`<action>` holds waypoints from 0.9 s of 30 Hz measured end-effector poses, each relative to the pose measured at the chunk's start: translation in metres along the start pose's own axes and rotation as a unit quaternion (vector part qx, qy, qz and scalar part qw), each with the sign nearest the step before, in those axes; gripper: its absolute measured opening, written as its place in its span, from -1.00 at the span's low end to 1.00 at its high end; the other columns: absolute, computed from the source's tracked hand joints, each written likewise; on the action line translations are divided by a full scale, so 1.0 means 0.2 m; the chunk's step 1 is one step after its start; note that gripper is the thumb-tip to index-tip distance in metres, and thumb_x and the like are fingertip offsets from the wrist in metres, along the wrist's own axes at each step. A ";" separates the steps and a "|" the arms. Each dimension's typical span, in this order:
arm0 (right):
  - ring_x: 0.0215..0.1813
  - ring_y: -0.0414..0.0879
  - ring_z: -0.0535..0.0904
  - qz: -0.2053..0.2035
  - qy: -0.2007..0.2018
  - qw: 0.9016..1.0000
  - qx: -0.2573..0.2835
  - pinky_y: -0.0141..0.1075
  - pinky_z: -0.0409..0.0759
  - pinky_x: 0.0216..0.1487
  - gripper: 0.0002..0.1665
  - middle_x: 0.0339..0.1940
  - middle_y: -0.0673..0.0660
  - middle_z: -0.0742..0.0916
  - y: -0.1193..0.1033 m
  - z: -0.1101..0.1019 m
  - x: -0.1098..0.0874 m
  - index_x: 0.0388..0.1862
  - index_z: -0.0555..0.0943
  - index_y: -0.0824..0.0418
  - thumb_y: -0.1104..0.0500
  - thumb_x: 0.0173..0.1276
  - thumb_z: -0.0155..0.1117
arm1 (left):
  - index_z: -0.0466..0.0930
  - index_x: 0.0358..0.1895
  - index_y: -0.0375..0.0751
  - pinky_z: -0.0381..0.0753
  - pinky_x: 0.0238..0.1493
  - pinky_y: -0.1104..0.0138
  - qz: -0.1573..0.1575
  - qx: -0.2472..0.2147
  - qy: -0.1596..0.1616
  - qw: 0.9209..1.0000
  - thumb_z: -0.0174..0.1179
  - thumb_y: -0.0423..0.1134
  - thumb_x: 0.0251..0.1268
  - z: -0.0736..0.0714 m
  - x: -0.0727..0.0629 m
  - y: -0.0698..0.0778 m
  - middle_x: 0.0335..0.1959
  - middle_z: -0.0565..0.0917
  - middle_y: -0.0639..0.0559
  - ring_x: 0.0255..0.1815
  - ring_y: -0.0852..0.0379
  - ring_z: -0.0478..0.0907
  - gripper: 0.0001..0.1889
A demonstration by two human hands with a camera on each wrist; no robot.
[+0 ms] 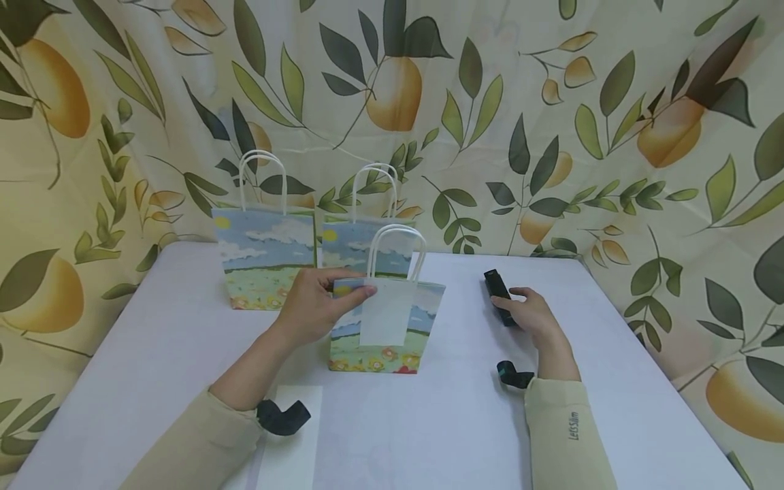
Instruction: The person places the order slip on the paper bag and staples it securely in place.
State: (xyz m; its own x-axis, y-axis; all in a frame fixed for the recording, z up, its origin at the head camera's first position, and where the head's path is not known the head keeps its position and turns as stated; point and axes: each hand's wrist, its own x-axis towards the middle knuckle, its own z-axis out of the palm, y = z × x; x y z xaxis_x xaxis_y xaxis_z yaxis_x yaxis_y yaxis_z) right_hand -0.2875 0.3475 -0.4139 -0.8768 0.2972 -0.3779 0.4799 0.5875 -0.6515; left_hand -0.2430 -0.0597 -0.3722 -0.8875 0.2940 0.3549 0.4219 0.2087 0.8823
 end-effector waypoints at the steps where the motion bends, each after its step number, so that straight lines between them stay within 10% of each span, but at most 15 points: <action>1: 0.61 0.40 0.16 0.000 0.000 1.000 0.000 0.25 0.25 0.56 0.02 0.67 0.49 0.11 0.00 0.00 0.00 0.69 0.02 0.27 -0.18 0.51 0.19 | 0.85 -0.05 -0.05 0.02 -0.72 0.41 0.000 0.000 0.000 1.000 0.43 -0.16 0.34 0.00 0.00 0.00 -0.81 0.29 0.11 -0.80 0.25 -0.02 -0.81; 10: 0.51 0.25 0.29 -0.019 -0.003 0.998 0.061 0.13 0.36 0.51 -0.02 0.67 0.44 0.14 -0.01 0.03 0.00 0.71 0.04 0.19 -0.17 0.53 0.19 | 0.85 -0.04 -0.04 0.03 -0.71 0.40 -0.012 0.000 -0.001 1.000 0.43 -0.14 0.34 0.01 -0.01 -0.01 -0.64 0.45 0.06 -0.79 0.24 0.00 -0.81; 21: 0.01 -0.26 0.61 -0.100 -0.004 0.977 0.190 -0.51 0.63 0.02 -0.05 0.49 0.37 0.45 -0.15 0.02 -0.08 0.71 0.04 0.14 0.01 0.53 0.28 | 0.85 -0.05 -0.04 0.02 -0.72 0.40 -0.017 0.004 0.003 1.000 0.44 -0.13 0.33 0.01 0.00 0.00 -0.76 0.37 0.08 -0.80 0.24 0.00 -0.80; 27: 0.08 -0.28 0.62 -0.151 -0.009 0.961 0.232 -0.47 0.61 0.22 0.01 0.28 0.13 0.53 -0.24 0.00 -0.18 0.72 0.04 0.15 0.06 0.47 0.37 | 0.85 -0.05 -0.07 0.02 -0.71 0.39 -0.015 0.002 0.005 1.000 0.44 -0.15 0.32 0.00 0.00 -0.01 -0.87 0.21 0.14 -0.80 0.23 0.00 -0.80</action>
State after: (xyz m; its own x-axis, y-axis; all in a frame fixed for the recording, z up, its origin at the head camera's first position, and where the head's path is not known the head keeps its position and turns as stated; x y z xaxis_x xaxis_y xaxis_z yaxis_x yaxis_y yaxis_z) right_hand -0.2795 0.3084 -0.3688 -0.9795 0.1498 -0.1347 0.1687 0.2447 -0.9548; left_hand -0.2438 -0.0593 -0.3736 -0.9017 0.2777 0.3313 0.3956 0.2211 0.8914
